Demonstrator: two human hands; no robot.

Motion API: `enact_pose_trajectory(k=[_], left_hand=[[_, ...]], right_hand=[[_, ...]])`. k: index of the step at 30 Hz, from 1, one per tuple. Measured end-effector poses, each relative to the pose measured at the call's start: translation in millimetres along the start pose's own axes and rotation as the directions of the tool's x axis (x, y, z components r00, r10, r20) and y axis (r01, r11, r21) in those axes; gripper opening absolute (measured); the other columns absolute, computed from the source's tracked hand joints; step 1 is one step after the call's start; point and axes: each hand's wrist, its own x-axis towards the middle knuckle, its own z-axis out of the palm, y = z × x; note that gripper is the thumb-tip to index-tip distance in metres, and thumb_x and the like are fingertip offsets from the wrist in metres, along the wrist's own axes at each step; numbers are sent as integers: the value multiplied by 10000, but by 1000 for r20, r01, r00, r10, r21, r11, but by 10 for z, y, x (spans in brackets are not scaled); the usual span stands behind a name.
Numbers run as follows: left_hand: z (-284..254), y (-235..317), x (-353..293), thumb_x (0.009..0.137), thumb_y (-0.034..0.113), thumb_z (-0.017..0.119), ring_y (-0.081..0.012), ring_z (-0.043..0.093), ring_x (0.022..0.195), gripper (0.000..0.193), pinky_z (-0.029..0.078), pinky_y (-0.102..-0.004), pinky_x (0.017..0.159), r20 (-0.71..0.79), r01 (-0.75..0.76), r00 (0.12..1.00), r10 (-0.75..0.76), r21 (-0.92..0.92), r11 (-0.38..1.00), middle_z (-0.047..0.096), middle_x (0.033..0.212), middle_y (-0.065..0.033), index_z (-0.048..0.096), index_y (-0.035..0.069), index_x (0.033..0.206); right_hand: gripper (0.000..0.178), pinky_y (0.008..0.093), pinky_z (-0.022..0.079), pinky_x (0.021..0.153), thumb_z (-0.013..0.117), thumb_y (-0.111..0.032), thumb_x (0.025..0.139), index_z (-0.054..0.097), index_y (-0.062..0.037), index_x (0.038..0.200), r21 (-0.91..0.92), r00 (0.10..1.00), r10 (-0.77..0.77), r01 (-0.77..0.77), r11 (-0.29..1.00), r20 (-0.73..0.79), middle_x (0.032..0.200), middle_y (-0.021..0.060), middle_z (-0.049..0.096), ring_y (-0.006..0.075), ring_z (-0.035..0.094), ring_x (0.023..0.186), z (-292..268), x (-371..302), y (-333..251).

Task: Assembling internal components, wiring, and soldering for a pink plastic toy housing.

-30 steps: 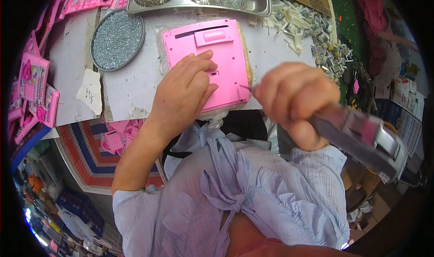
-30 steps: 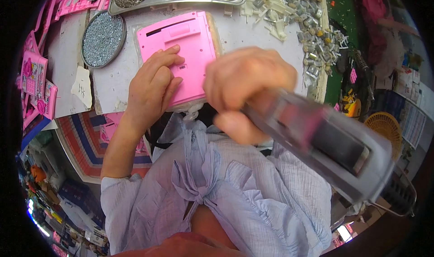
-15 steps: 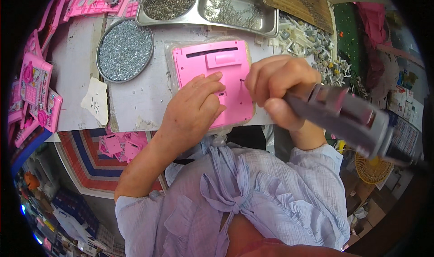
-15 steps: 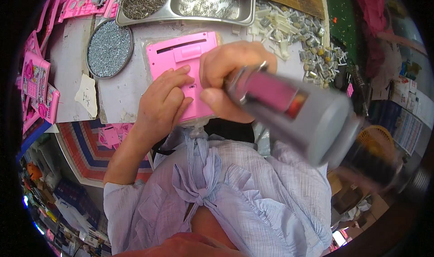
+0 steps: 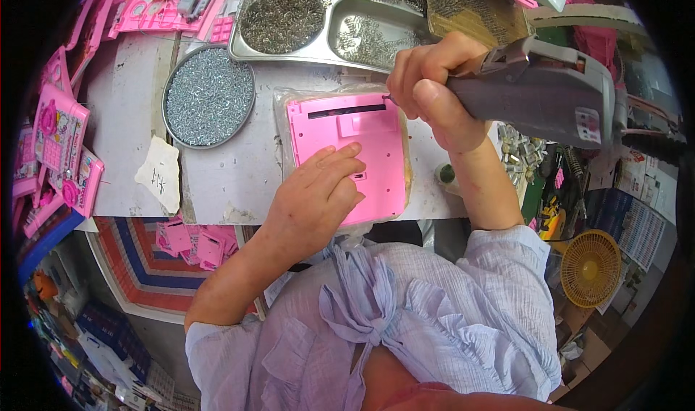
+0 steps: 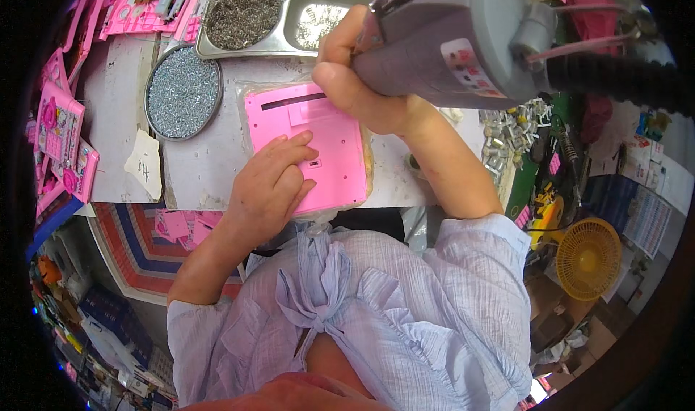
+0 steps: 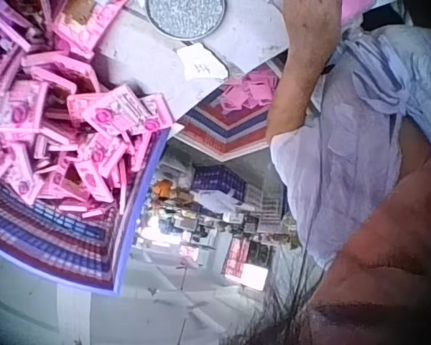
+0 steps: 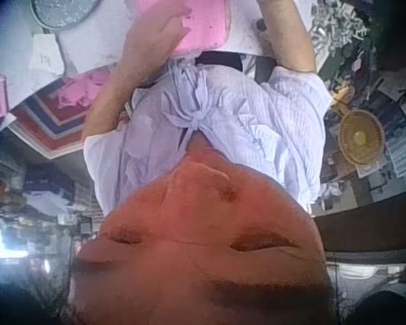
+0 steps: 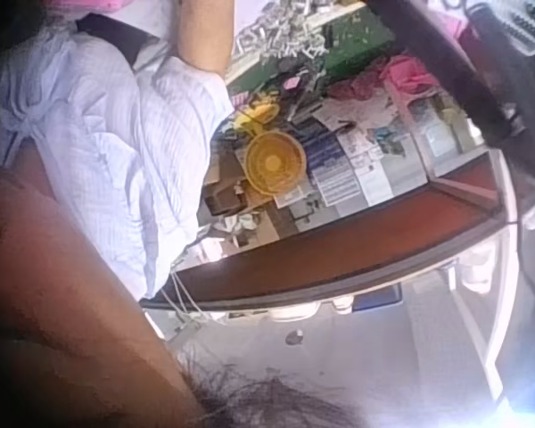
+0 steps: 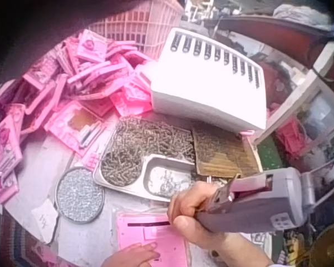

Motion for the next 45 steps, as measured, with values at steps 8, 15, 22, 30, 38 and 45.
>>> enact_pose_trajectory(k=[8, 15, 22, 30, 38, 45], left_hand=[[10, 1, -38, 803, 89, 713, -362, 621, 1193, 177, 491, -505, 1042, -44, -4, 999, 4, 2, 1000, 646, 1116, -163, 576, 2, 874], [49, 17, -47, 791, 53, 759, -363, 633, 1173, 239, 500, -522, 1026, -84, 4, 996, -6, -24, 1000, 647, 1103, -148, 542, -3, 874], [20, 39, -22, 797, 61, 764, -356, 638, 1165, 235, 506, -509, 1022, -74, 46, 996, -47, -21, 999, 648, 1090, -141, 544, 11, 864], [-141, 78, -16, 741, 133, 795, -292, 640, 885, 276, 510, -440, 844, -126, -60, 990, 61, 7, 998, 642, 961, -123, 559, 28, 838], [-371, 124, -54, 762, 224, 766, -247, 594, 749, 274, 480, -387, 802, -64, -149, 985, 158, 130, 980, 582, 807, -75, 554, 53, 787], [-518, 118, -118, 780, 257, 757, -218, 566, 694, 283, 459, -366, 754, 34, -151, 988, 148, 181, 972, 520, 741, -53, 537, 81, 763]], right_hand=[[214, 282, 375, 443, 684, -159, 921, 501, -48, 904, 11, 990, 84, -86, 996, 113, 579, 24, 480, 136, 457, 501, -13, 95, -9], [200, 295, 365, 457, 663, -148, 925, 489, -50, 912, 144, 996, -21, 9, 990, 83, 569, 47, 481, 153, 441, 499, -25, 72, -30], [278, 293, 351, 441, 699, -138, 899, 449, -71, 798, 175, 977, 121, -152, 973, 174, 562, 48, 461, 143, 440, 502, -66, 105, 81], [241, 285, 445, 522, 666, -310, 950, 532, -159, 1082, 380, 946, -127, 5, 925, 297, 639, -82, 546, 96, 544, 544, 156, 90, -702], [267, 262, 439, 448, 723, -284, 944, 524, -114, 995, 491, 973, -91, -26, 871, 213, 609, -39, 566, 114, 574, 522, 574, -115, -692], [256, 262, 439, 450, 725, -264, 939, 524, -115, 988, 509, 965, -90, -50, 859, 246, 606, -35, 561, 117, 570, 524, 697, -98, -706]])
